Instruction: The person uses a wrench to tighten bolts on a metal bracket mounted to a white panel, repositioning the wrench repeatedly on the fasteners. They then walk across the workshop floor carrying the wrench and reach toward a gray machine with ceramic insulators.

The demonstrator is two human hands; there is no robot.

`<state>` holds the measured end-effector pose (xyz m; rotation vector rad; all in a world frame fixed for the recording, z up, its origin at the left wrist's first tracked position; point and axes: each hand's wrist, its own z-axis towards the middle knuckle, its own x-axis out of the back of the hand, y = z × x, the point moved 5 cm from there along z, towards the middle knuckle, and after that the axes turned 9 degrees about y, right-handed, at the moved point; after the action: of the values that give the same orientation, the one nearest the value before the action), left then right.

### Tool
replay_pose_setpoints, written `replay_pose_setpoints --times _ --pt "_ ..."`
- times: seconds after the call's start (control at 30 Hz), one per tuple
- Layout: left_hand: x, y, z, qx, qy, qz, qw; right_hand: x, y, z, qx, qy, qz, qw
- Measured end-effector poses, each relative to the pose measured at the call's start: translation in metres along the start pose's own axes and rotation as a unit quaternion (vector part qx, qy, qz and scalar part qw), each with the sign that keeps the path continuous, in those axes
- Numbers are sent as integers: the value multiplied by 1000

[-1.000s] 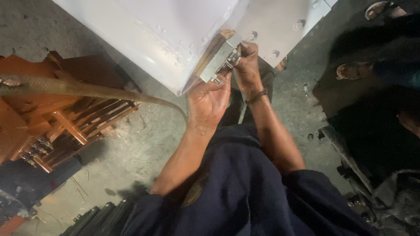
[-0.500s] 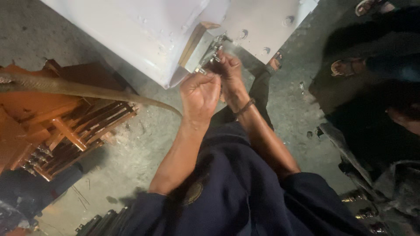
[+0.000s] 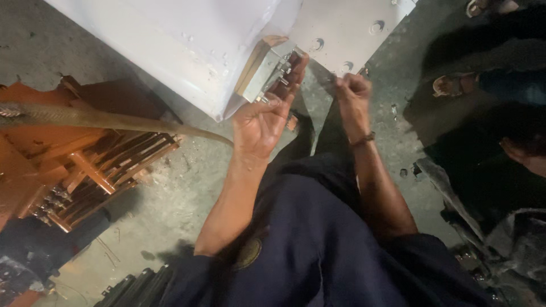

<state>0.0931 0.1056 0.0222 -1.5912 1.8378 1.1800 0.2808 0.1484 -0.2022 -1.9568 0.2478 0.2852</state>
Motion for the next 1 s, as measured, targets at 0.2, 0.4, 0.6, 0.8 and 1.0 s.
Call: replay_pose_setpoints --times 0.2,0.4,0.6,0.8,1.0 --pt "5 2 -8 26 12 -40 999 4 -39 2 93 -38 -43 994" --pt "23 2 -3 36 15 -51 998 -7 -115 47 370 -73 -295 878" --pt "26 -2 0 39 1 -79 996 -57 -193 63 560 -200 -277 755" --pt "46 -5 4 16 86 -27 996 -102 -251 40 701 -227 -377 561" --pt "32 -5 2 22 10 -38 999 -123 -271 31 721 -227 -465 460"
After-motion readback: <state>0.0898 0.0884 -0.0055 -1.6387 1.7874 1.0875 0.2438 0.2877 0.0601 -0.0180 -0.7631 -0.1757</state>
